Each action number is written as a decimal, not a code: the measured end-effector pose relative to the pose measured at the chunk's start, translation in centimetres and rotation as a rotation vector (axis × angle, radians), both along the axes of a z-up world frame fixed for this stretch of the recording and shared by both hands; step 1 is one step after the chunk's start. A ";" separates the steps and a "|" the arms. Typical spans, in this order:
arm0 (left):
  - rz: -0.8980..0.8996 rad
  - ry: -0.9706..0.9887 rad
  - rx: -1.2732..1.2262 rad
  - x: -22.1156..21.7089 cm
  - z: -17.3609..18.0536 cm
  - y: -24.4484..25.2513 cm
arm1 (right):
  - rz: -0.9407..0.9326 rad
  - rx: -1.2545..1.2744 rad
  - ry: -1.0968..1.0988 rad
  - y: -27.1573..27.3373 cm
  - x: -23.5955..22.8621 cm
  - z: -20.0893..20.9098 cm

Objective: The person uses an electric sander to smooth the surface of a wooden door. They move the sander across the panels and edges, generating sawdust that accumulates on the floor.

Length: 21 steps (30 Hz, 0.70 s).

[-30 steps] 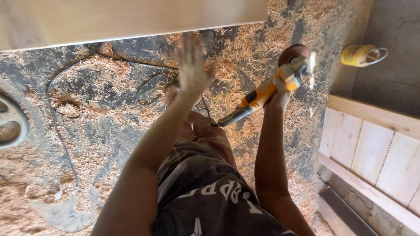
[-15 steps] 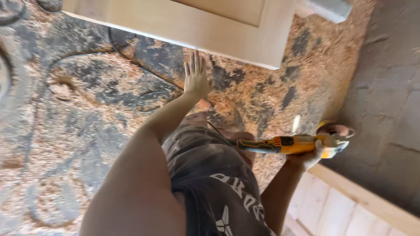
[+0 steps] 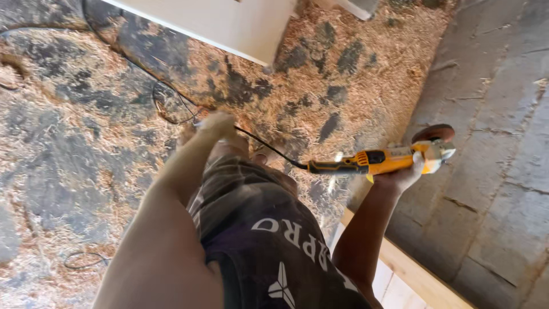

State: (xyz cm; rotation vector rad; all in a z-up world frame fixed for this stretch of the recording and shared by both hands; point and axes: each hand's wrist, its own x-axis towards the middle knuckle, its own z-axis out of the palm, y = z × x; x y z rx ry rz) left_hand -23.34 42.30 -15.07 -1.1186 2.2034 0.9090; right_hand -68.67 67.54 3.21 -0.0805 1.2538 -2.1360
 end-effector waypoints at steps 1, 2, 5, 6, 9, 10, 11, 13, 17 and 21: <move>0.016 -0.014 -0.098 0.6 0.4 -0.1 | -0.043 0.001 0.022 -0.4 -1.4 0.6; 0.028 0.177 -0.301 1.6 0.9 -0.1 | -0.025 -0.079 0.138 -0.7 -2.6 1.1; 0.275 -0.066 -0.224 5.5 1.2 0.3 | -0.048 -0.107 0.216 -0.8 -5.5 2.5; 0.284 -0.089 -0.286 6.6 1.3 0.7 | -0.063 -0.090 0.203 -1.5 -6.7 2.7; 0.498 -0.307 -0.089 9.0 1.9 2.8 | 0.049 -0.076 0.120 -2.4 -10.1 3.9; 0.503 -0.338 -0.078 9.7 2.3 3.9 | 0.110 -0.100 0.085 -2.9 -11.1 4.1; 0.507 -0.369 -0.066 10.0 2.7 5.0 | 0.098 -0.080 0.072 -3.3 -12.2 4.2; 0.623 -0.405 -0.008 9.3 3.1 6.9 | 0.071 -0.049 0.050 -5.0 -14.8 4.5; 0.740 -0.446 0.219 4.4 1.3 10.6 | 0.169 -0.031 0.012 -8.9 -20.4 3.9; 0.704 -0.398 0.389 -3.7 -3.0 11.4 | 0.286 -0.001 0.051 -15.1 -26.5 1.7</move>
